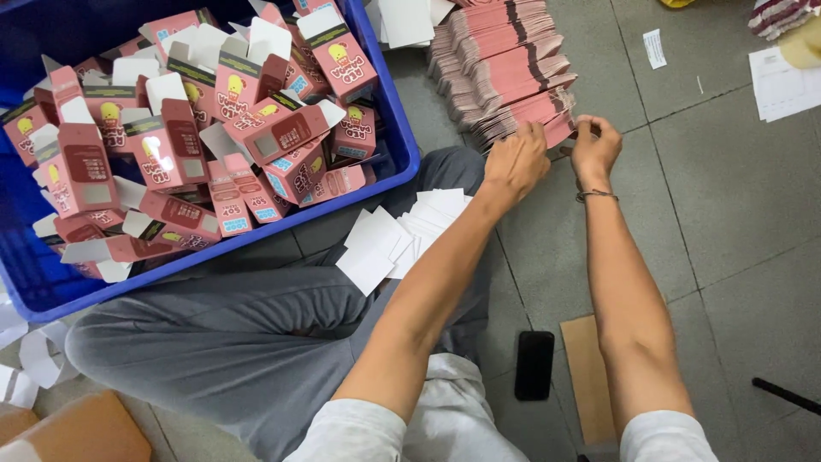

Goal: Folding flat cardboard templates into small boxes and placing them into a plastic bin.

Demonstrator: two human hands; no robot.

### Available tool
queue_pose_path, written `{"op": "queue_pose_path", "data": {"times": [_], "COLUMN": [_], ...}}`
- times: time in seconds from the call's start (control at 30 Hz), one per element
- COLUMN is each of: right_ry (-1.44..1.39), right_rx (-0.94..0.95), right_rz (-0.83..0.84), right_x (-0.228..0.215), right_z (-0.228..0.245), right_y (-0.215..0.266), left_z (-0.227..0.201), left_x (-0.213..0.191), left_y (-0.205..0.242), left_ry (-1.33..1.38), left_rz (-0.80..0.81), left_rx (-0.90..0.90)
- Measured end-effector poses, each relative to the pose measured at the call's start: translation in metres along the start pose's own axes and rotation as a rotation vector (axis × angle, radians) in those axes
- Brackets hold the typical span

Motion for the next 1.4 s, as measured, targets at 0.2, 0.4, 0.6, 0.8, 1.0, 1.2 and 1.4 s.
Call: {"op": "queue_pose_path", "data": {"times": [0.2,0.4,0.6,0.8,1.0,1.2,1.4], "right_ry": [-0.277,-0.567,-0.580,-0.596,-0.894,-1.267,-1.233], "right_rx": [0.304,0.525,0.478,0.321,0.207,0.340,0.628], "right_rz": [0.051,0.120,0.088,0.006,0.042,0.115,0.193], "right_x": [0.005,0.028,0.050,0.030,-0.058,-0.064,-0.062], "right_z": [0.030,-0.011,-0.085,-0.069,0.142,0.150,0.163], "right_y": [0.022,0.012,0.000,-0.005,0.090,0.165,0.286], "left_z": [0.005,-0.004,-0.001,0.035,0.054,0.061,0.090], "left_x": [-0.004,-0.031,-0.108,-0.174,-0.215,-0.194,-0.147], "left_y": [0.000,-0.001,0.023,0.065,0.116,0.198,0.314], "left_ry": [-0.077,-0.035,0.110,0.370,0.865,1.017,1.121], "left_rz": [-0.035,-0.062,-0.006,0.026,-0.154,-0.105,0.113], "left_rx": [0.070,0.104,0.071,-0.110,-0.126,-0.124,-0.369]}}
Point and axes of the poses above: each hand's wrist, its own y-axis away from the middle knuckle, its own x-axis out of the palm, z = x × y, the point moved 9 cm from there along -y, towards the middle knuckle, and after that the axes turned 5 degrees about -x, right-handed, at the moved point
